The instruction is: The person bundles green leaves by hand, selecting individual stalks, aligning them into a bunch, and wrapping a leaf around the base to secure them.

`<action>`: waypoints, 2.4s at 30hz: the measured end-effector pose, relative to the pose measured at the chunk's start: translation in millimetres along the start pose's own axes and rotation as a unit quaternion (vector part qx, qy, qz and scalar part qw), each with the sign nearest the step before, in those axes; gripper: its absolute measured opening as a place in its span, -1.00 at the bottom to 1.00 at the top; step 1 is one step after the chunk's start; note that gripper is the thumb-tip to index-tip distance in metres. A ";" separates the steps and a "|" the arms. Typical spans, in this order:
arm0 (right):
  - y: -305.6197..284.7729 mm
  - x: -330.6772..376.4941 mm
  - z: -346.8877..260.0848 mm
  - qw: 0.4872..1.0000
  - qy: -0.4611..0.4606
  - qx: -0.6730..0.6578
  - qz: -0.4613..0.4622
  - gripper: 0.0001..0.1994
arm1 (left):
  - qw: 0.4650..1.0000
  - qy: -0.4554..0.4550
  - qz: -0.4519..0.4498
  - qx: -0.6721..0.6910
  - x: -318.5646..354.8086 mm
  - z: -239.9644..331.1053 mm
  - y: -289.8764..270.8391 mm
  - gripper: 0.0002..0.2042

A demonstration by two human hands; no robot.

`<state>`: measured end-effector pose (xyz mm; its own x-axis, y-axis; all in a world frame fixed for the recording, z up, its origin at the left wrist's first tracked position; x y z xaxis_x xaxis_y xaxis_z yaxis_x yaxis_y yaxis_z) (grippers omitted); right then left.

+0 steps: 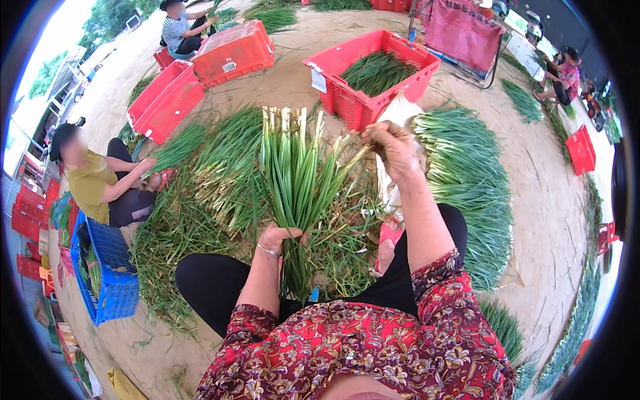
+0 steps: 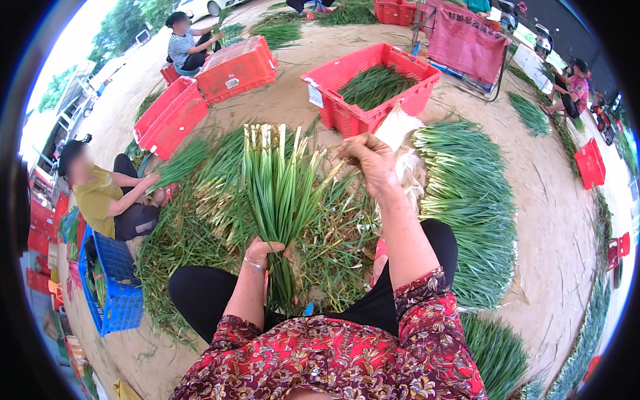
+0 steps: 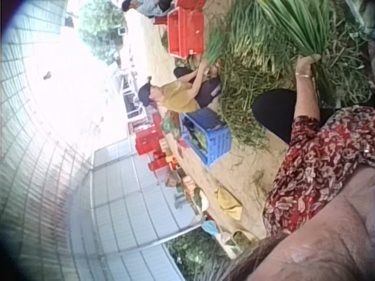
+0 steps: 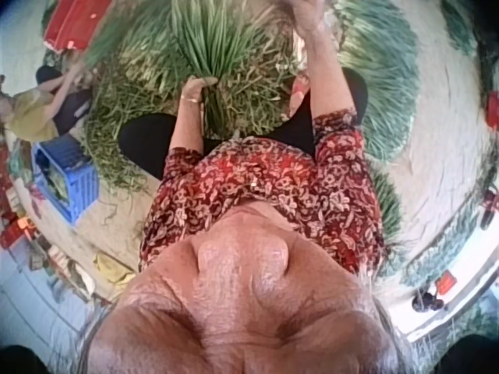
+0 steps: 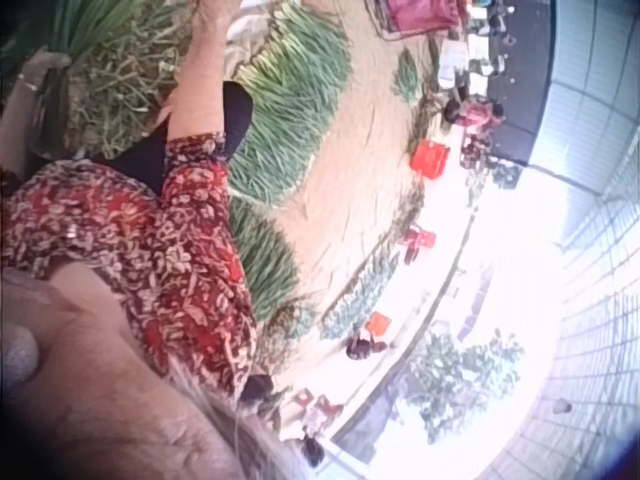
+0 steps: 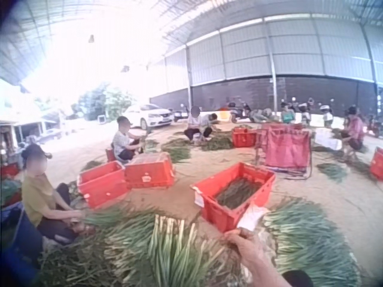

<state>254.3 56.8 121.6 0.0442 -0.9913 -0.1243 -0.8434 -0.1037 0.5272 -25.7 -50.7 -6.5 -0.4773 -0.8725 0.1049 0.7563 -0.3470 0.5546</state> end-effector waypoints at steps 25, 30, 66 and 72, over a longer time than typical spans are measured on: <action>55.7 21.2 -29.2 0.649 -0.172 0.734 -0.102 -0.60 | 0.984 -0.134 0.050 -0.105 6.3 -15.0 -19.1 -0.55; 13.8 5.2 4.0 0.652 -0.012 0.738 -0.172 -0.65 | 0.977 -0.148 -0.010 -0.154 6.3 -12.7 -8.2 -0.44; -23.8 -9.4 -52.5 0.997 -0.068 0.040 -0.013 -0.92 | 0.992 -0.119 0.047 0.017 22.9 -24.5 -38.6 -0.70; 30.7 4.3 -0.9 0.776 -0.053 0.622 -0.086 -0.72 | 0.989 -0.144 0.044 0.003 22.7 -20.9 -31.4 -0.50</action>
<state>229.1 49.3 138.0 0.2257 -0.9523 -0.2056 -0.6966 -0.0102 -0.7174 -50.9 -66.8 -38.8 -0.5177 -0.7648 0.3835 0.7982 -0.2704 0.5383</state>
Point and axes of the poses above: each hand's wrist, its own x-axis away from the middle knuckle, its own y-axis out of the palm, z = x × y, the point moved 3 cm from there along -x, towards the middle knuckle, and after that the axes turned 6 degrees about -z, right-handed, at the moved point
